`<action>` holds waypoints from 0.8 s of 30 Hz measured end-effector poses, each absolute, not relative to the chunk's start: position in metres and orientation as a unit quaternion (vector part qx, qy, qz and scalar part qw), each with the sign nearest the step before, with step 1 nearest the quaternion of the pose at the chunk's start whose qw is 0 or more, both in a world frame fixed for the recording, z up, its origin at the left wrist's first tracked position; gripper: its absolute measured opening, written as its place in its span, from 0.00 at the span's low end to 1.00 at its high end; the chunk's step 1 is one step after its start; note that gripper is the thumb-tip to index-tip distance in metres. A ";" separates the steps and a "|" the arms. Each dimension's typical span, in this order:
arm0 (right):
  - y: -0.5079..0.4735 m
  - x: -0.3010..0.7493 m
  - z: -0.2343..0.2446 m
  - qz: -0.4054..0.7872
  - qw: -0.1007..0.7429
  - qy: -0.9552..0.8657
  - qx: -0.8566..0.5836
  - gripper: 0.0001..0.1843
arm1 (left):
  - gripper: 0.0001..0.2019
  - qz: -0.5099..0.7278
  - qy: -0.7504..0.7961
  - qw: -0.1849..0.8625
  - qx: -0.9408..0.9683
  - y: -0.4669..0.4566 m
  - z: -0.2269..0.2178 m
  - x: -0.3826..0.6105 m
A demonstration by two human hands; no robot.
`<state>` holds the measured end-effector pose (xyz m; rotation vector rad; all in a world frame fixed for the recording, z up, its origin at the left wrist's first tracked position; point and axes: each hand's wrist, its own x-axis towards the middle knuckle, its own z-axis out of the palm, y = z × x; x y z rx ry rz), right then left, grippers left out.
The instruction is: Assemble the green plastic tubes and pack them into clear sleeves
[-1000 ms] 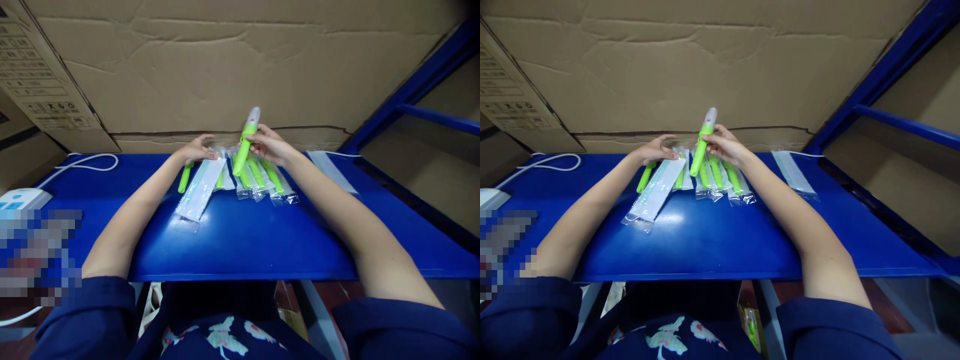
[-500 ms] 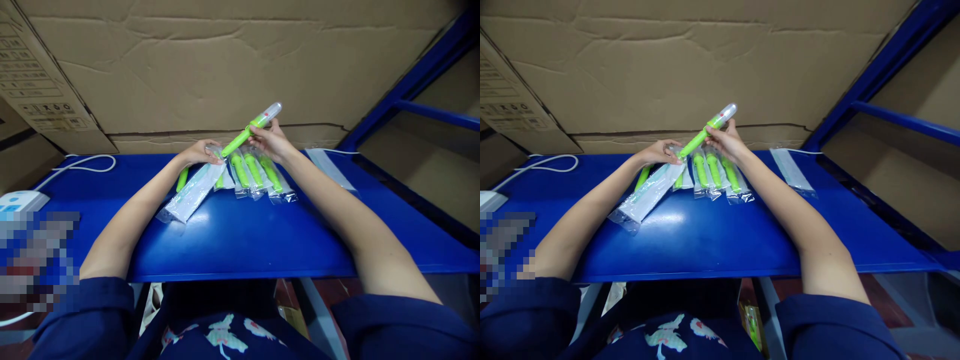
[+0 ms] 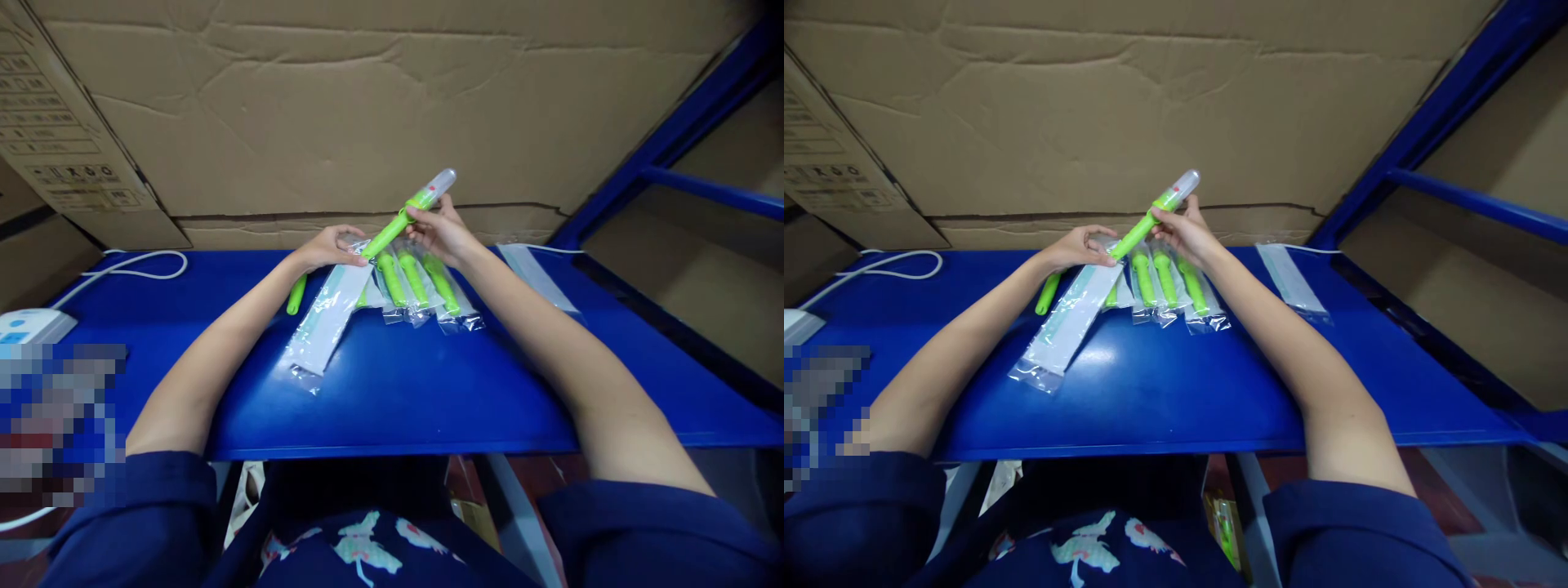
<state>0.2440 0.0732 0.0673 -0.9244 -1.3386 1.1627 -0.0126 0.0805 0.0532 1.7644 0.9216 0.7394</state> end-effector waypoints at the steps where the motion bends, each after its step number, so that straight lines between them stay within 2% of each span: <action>1: 0.074 0.244 0.067 0.487 0.542 -0.566 -0.385 0.42 | 0.46 0.298 0.370 0.503 0.722 0.080 0.054 -0.013; 5: 0.079 0.246 0.063 0.478 0.553 -0.564 -0.383 0.42 | 0.50 0.268 0.330 0.555 0.715 0.078 0.058 -0.015; 9: 0.085 0.250 0.060 0.459 0.576 -0.558 -0.383 0.40 | 0.54 0.278 0.350 0.555 0.701 0.080 0.057 -0.016; 15: 0.089 0.253 0.059 0.445 0.597 -0.547 -0.382 0.36 | 0.50 0.292 0.365 0.524 0.712 0.084 0.053 -0.017; 24: 0.080 0.242 0.060 0.479 0.572 -0.554 -0.371 0.37 | 0.46 0.294 0.353 0.527 0.715 0.076 0.058 -0.012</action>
